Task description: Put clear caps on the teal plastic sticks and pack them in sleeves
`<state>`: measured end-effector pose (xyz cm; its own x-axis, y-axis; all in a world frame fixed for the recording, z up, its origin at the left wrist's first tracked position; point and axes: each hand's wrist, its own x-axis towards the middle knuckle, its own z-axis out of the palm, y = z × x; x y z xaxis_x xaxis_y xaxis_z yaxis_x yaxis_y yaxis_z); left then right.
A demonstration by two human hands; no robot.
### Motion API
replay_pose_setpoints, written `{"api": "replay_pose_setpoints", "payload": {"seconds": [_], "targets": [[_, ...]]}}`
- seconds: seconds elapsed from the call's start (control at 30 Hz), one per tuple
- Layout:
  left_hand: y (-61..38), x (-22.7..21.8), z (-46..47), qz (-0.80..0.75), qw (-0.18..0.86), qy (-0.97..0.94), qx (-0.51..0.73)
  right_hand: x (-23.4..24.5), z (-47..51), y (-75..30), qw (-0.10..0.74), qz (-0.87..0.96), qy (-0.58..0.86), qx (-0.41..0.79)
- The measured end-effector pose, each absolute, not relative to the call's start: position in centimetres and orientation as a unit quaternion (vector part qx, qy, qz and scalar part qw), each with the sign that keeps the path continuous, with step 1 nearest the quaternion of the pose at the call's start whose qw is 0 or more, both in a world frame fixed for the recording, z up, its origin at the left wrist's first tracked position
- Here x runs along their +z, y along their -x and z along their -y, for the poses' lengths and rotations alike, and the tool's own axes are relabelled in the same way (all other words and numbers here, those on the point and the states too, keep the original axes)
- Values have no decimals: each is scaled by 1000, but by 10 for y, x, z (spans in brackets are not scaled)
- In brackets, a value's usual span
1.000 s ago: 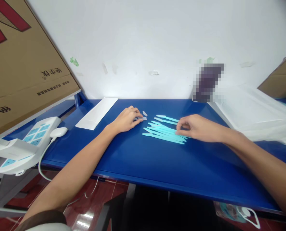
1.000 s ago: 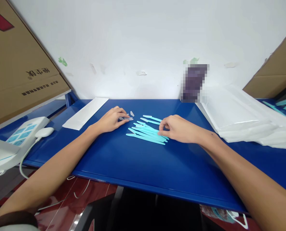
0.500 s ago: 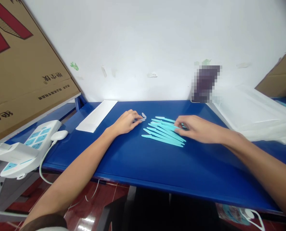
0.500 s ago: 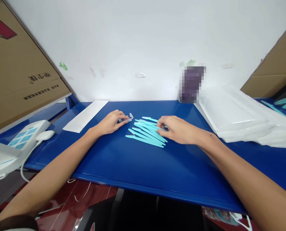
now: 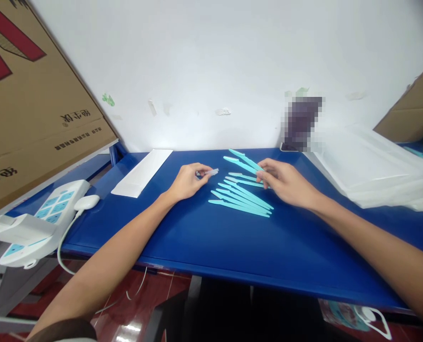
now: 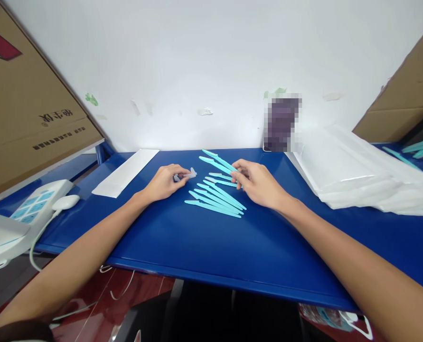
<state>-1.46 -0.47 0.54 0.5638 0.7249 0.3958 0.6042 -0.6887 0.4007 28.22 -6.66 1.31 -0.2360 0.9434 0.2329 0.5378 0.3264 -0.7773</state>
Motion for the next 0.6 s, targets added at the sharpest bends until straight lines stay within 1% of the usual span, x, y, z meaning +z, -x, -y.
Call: {"api": "replay_pose_setpoints", "payload": {"seconds": [0.1, 0.17, 0.27, 0.37, 0.6], "targets": [[4, 6, 9, -402, 304, -754, 420, 14, 68, -280, 356, 738, 508, 264], [-2, 6, 11, -392, 414, -663, 485, 16, 71, -277, 365, 733, 504, 275], [-10, 7, 13, -362, 514, -570, 529, 19, 75, -272, 377, 728, 490, 297], [-13, 10, 16, -351, 562, -526, 534, 20, 77, -270, 374, 728, 490, 302], [-15, 12, 21, -331, 579, -519, 534, 18, 79, -267, 346, 737, 505, 285]]}}
